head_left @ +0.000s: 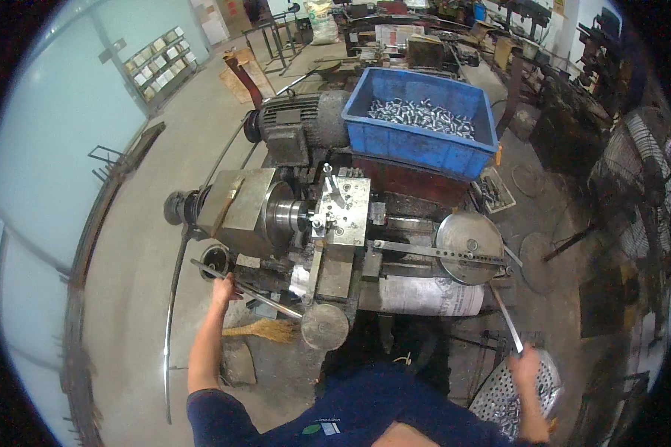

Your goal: The person operates a metal turning lathe in a workshop, repeatedly loading small metal pieces from a blue bin into the machine, actuating the tool with a long metal rod, and collecting finished parts into a perforated metal tray. The cycle of loading, machining, and collecting is repeated continuously.

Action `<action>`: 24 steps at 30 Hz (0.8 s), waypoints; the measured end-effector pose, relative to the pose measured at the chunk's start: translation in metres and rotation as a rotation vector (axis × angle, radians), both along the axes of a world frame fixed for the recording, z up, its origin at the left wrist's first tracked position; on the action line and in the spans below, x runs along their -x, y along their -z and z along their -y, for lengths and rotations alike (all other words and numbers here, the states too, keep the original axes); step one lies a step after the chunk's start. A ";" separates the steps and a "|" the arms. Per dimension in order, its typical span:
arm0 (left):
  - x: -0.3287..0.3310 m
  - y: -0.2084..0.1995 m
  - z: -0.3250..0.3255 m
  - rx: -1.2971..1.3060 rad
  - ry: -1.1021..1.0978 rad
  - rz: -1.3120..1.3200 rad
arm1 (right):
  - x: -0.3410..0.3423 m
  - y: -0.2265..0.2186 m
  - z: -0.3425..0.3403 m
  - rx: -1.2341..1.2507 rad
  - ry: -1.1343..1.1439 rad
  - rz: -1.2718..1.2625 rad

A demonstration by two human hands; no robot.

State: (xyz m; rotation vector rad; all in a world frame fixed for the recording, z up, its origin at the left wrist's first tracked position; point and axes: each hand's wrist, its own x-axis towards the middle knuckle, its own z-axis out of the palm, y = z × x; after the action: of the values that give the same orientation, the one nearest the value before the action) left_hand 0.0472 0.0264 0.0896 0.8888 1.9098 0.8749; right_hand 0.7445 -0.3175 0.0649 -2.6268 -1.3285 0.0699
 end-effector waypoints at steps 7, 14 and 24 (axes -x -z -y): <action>0.018 0.021 0.012 -0.129 0.103 0.098 | -0.093 -0.013 -0.115 0.074 0.179 0.302; 0.040 0.090 0.036 -0.021 0.483 -0.724 | 0.009 0.018 -0.093 -0.363 -0.106 0.201; -0.022 0.224 0.055 -0.038 0.244 -0.939 | 0.081 0.002 -0.091 -0.088 -0.102 -0.338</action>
State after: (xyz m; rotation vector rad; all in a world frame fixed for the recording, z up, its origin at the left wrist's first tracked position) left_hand 0.0696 -0.0283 -0.1347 1.7173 2.4622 0.3440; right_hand 0.6639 -0.2265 0.0630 -2.3414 -1.3105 0.4390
